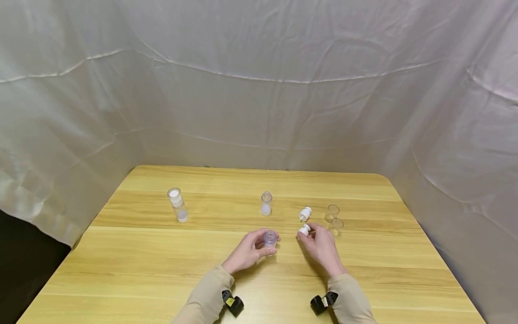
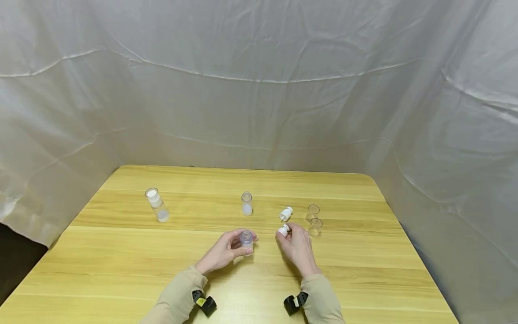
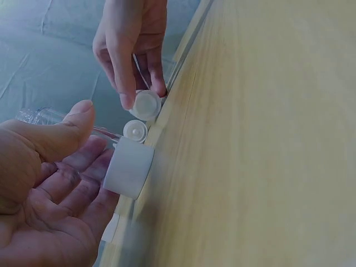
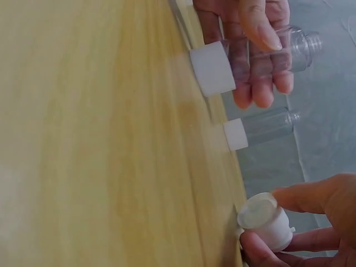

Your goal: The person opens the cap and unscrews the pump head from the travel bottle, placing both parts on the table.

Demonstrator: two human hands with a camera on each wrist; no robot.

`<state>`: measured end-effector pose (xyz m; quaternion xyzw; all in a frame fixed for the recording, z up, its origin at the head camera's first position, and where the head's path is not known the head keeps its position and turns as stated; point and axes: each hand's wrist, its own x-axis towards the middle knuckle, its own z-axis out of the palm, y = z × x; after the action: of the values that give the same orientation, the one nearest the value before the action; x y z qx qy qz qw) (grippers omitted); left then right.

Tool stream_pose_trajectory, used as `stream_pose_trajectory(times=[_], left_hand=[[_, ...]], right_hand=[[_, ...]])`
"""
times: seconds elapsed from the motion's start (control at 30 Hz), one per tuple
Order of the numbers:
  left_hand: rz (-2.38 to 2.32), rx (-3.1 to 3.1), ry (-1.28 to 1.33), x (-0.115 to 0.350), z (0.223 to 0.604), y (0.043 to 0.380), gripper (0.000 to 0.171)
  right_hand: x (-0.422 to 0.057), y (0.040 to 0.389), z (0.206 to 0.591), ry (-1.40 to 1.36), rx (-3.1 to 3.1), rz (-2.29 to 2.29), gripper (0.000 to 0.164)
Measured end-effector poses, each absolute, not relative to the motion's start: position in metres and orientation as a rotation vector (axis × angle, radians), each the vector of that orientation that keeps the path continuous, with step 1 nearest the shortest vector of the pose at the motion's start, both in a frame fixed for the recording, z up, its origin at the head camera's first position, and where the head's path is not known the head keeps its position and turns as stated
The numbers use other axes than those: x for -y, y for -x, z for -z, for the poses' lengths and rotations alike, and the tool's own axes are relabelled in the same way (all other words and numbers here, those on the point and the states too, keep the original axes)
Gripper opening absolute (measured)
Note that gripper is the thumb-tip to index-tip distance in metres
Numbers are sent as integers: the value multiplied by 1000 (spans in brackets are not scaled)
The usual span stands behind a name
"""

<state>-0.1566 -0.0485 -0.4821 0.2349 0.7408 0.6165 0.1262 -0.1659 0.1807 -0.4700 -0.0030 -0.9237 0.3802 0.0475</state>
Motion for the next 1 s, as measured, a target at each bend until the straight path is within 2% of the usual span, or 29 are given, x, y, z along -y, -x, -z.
stream_pose_trajectory(times=[0.17,0.5,1.0], left_hand=[[-1797,-2151,-681,48,482,157,38],[-1795,-2154,-689,49,484,158,39],[-1800,-2150,-687,48,484,158,38]], right_hand=[[-181,169,471,1,2831,-1160,13],[-181,173,477,-5,2833,-1148,20],[-178,174,478,6,2785,-1207,20]])
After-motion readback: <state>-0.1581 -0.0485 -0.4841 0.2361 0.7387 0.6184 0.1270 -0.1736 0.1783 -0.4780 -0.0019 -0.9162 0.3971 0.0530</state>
